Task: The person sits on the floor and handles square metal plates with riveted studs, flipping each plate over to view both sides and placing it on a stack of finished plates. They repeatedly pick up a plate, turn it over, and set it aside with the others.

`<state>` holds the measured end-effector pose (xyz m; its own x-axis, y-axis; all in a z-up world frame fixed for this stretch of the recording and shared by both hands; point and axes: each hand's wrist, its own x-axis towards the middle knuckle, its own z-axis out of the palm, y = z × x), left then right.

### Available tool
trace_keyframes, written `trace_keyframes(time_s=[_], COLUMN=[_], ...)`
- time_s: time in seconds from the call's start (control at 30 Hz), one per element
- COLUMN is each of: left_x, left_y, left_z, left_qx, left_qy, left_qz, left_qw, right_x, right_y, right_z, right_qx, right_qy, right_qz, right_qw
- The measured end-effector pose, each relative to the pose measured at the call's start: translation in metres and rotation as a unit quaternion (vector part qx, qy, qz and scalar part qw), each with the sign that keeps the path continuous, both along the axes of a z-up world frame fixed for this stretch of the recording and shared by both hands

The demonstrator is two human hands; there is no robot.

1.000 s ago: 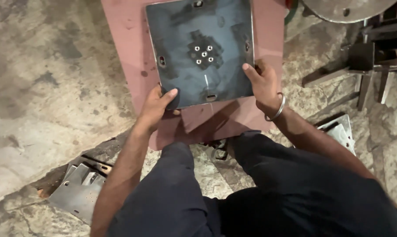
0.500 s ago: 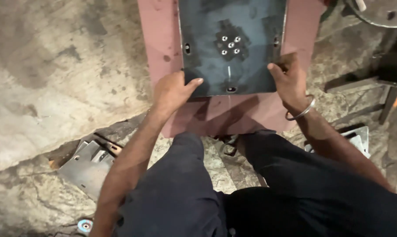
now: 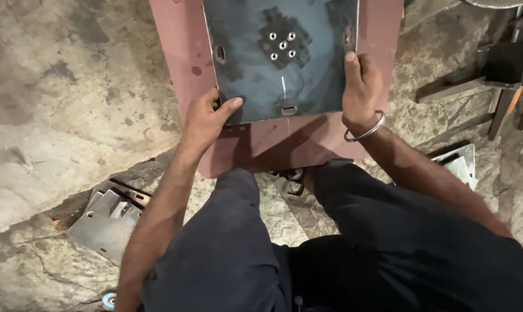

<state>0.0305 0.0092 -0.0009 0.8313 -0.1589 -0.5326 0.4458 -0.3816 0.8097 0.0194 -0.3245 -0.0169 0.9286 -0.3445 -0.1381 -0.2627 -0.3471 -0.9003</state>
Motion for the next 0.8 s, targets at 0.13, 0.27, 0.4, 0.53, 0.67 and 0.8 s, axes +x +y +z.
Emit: trace_keyframes(time_s=[0.13,0.27,0.4,0.53,0.67,0.8], left_x=[-0.004,-0.015,0.000,0.047,0.133,0.213], left_y=[-0.003,-0.003,-0.011,-0.021,-0.040,-0.048], left_z=[0.023,0.023,0.037,0.074,0.123,0.107], left_qx=[-0.074,-0.229,-0.429,-0.464,-0.489,-0.427], left_qy=[0.022,0.031,0.129,0.087,0.031,-0.042], left_qz=[0.037,0.082,0.169,0.187,0.186,0.164], left_qw=[0.996,0.970,0.878,0.862,0.852,0.888], right_x=[0.002,0.005,0.027,0.069,0.092,0.073], right_y=[-0.002,-0.004,-0.008,-0.015,-0.015,-0.030], right_z=[0.015,0.046,0.073,0.108,0.147,0.110], right_qx=[0.049,0.060,0.121,0.368,0.350,0.330], right_qy=[-0.039,-0.050,-0.047,-0.023,-0.060,0.002], right_qz=[0.016,0.018,0.007,-0.010,0.016,-0.028], right_qw=[0.998,0.997,0.992,0.929,0.935,0.943])
